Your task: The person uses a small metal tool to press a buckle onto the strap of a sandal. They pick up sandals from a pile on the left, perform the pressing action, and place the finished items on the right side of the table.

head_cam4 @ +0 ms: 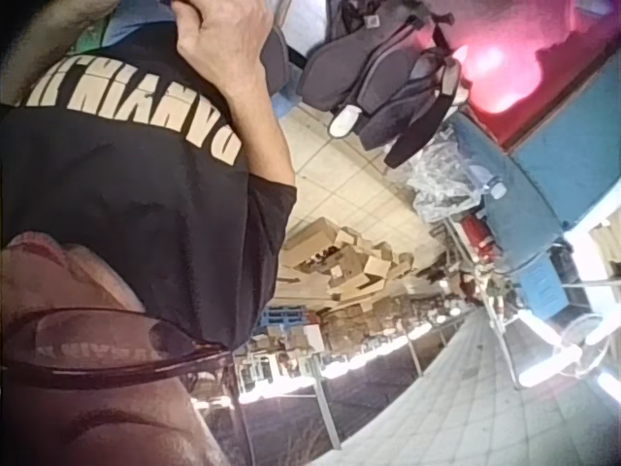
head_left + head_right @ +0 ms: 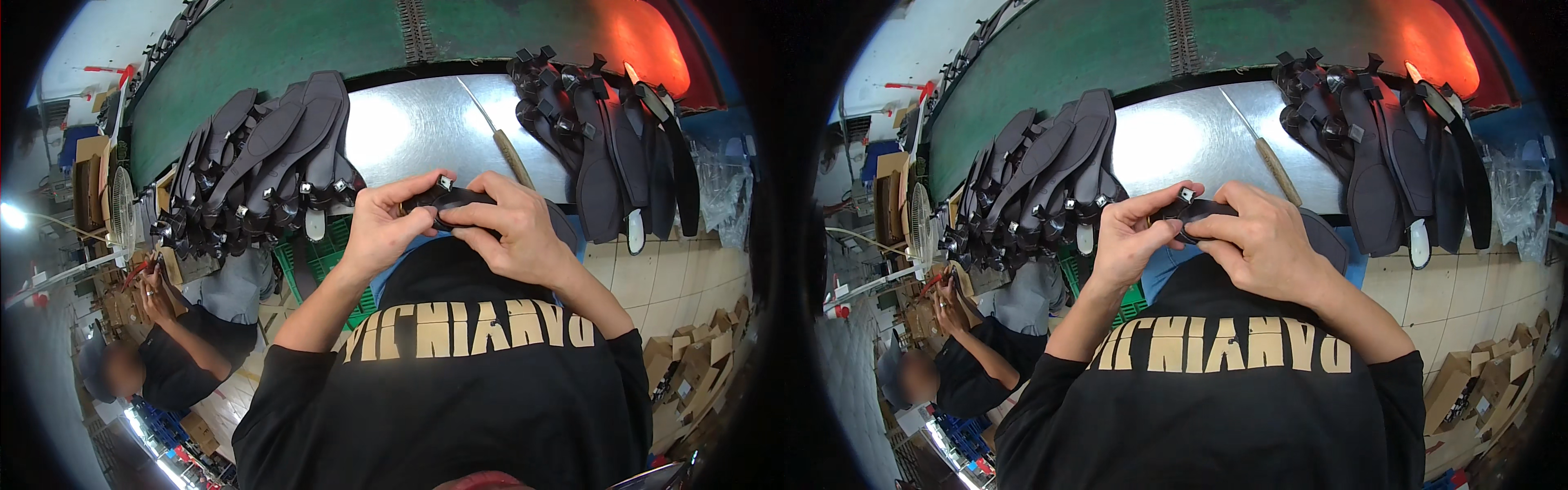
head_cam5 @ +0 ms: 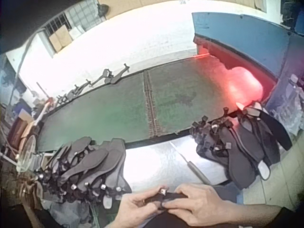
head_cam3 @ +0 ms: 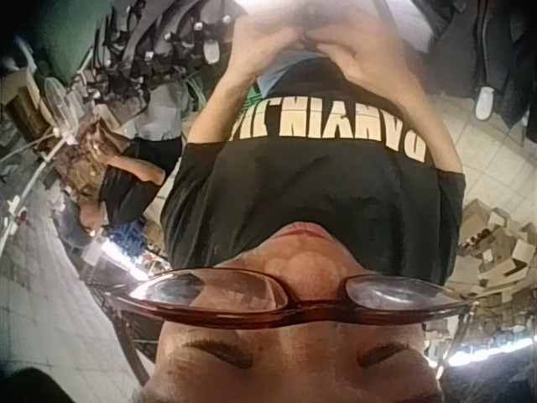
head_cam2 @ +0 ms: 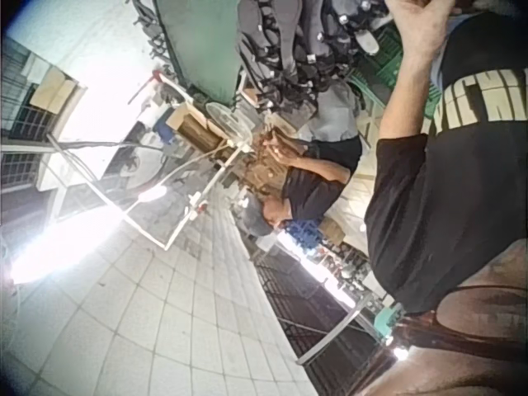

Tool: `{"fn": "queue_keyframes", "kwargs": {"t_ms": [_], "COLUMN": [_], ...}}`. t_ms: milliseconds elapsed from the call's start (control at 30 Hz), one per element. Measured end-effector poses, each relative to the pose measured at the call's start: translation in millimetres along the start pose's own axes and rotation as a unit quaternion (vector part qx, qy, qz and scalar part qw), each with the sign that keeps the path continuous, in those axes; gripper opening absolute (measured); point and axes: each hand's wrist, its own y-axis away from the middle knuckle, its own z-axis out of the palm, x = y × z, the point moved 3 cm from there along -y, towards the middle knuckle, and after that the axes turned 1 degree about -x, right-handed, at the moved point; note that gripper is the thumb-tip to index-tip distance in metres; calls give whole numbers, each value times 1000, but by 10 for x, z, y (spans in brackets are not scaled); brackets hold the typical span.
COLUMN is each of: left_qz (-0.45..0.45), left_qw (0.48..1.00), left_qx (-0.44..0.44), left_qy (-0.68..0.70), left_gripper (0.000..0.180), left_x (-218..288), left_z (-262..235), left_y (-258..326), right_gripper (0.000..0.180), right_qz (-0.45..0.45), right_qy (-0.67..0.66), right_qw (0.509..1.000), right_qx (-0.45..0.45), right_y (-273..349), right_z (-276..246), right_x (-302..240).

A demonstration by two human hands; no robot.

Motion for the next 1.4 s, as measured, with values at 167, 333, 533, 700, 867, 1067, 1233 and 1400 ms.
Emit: {"fn": "queue_keyframes", "kwargs": {"t_ms": [167,333,533,700,867,1067,1233,1400], "left_qz": [-51,-57,-75,-103,-54,-118,-88,-101], "left_qw": [998,998,995,992,996,992,996,994], "left_qx": [28,36,49,11,42,17,2,-20], "left_qy": [-7,-10,42,73,55,42,4,-31], "left_gripper": [43,43,40,34,38,30,26,25], "left_x": [24,36,76,142,147,-7,-78,-42], "left_z": [-54,-54,-44,-71,-14,-65,-23,7], "left_y": [-52,-63,-66,-46,-30,-36,-47,-4], "right_gripper": [24,24,22,24,30,20,19,18], "right_qz": [31,49,27,-31,-3,51,71,55], "right_qy": [-48,-51,-24,-28,-57,-66,-53,-33], "right_qw": [998,998,998,994,993,990,991,990], "right_qx": [-24,-2,55,99,103,116,103,128], "right_y": [12,50,85,123,89,114,110,119], "right_z": [49,116,175,171,96,154,194,201], "right_x": [27,68,94,64,-9,41,33,23]}}
